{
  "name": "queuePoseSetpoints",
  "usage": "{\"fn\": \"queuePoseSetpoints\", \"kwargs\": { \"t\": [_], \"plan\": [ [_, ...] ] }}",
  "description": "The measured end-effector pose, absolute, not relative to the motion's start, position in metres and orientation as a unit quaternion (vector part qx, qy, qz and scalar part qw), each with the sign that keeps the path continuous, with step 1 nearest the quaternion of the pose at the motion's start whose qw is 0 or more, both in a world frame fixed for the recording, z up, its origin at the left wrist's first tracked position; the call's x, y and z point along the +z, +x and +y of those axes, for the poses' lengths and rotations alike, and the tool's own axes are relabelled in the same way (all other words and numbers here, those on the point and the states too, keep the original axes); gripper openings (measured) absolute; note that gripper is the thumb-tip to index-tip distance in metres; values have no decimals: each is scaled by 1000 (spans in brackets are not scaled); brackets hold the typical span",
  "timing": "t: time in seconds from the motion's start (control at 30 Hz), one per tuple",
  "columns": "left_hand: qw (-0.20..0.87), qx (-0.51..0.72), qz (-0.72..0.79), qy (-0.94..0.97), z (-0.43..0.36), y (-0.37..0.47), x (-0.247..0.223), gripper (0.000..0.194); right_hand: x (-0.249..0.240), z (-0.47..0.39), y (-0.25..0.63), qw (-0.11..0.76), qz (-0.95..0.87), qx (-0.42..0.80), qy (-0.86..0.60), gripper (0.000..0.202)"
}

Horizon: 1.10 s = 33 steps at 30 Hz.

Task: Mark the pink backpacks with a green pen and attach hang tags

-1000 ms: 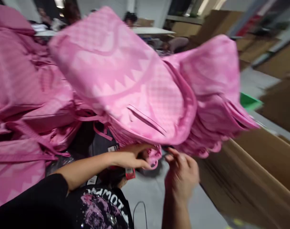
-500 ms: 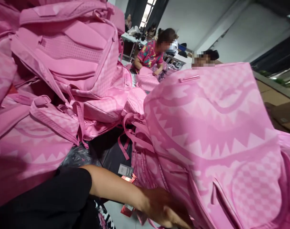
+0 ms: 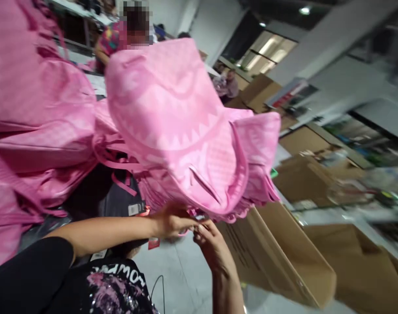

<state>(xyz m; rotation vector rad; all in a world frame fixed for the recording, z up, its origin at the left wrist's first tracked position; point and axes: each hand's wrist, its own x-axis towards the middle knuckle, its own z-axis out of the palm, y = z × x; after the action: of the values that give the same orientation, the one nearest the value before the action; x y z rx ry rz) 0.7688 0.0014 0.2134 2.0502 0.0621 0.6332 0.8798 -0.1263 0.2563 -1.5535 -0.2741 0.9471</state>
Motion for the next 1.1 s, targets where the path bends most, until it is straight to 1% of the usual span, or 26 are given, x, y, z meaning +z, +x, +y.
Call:
{"fn": "queuePoseSetpoints", "kwargs": {
  "t": [0.07,0.13,0.27,0.37,0.6,0.7,0.8,0.9,1.03,1.1],
  "plan": [
    [465,262,36,845,6,772,212,25,254,-119,876,655,-108,387,-640,42],
    [444,263,52,855,10,776,213,16,249,-117,873,689,-112,360,-619,40],
    [438,248,91,859,7,781,217,9,233,-119,870,714,-150,259,-634,34],
    [445,235,112,857,0,785,219,8,222,-121,872,713,-168,193,-653,29],
    [456,211,130,855,-9,791,223,12,215,-125,875,710,-205,153,-657,20],
    [404,184,141,885,-10,792,227,8,220,-129,876,675,-259,125,-680,16],
    [334,172,149,915,-12,793,232,11,224,-132,876,638,-298,90,-704,15],
    [308,173,142,925,-11,794,234,10,225,-130,875,641,-288,88,-706,14],
    [332,171,129,919,-4,794,231,13,225,-125,875,648,-288,96,-699,12],
    [351,156,126,915,1,795,232,11,227,-123,877,647,-300,92,-696,12]
  ]
}}
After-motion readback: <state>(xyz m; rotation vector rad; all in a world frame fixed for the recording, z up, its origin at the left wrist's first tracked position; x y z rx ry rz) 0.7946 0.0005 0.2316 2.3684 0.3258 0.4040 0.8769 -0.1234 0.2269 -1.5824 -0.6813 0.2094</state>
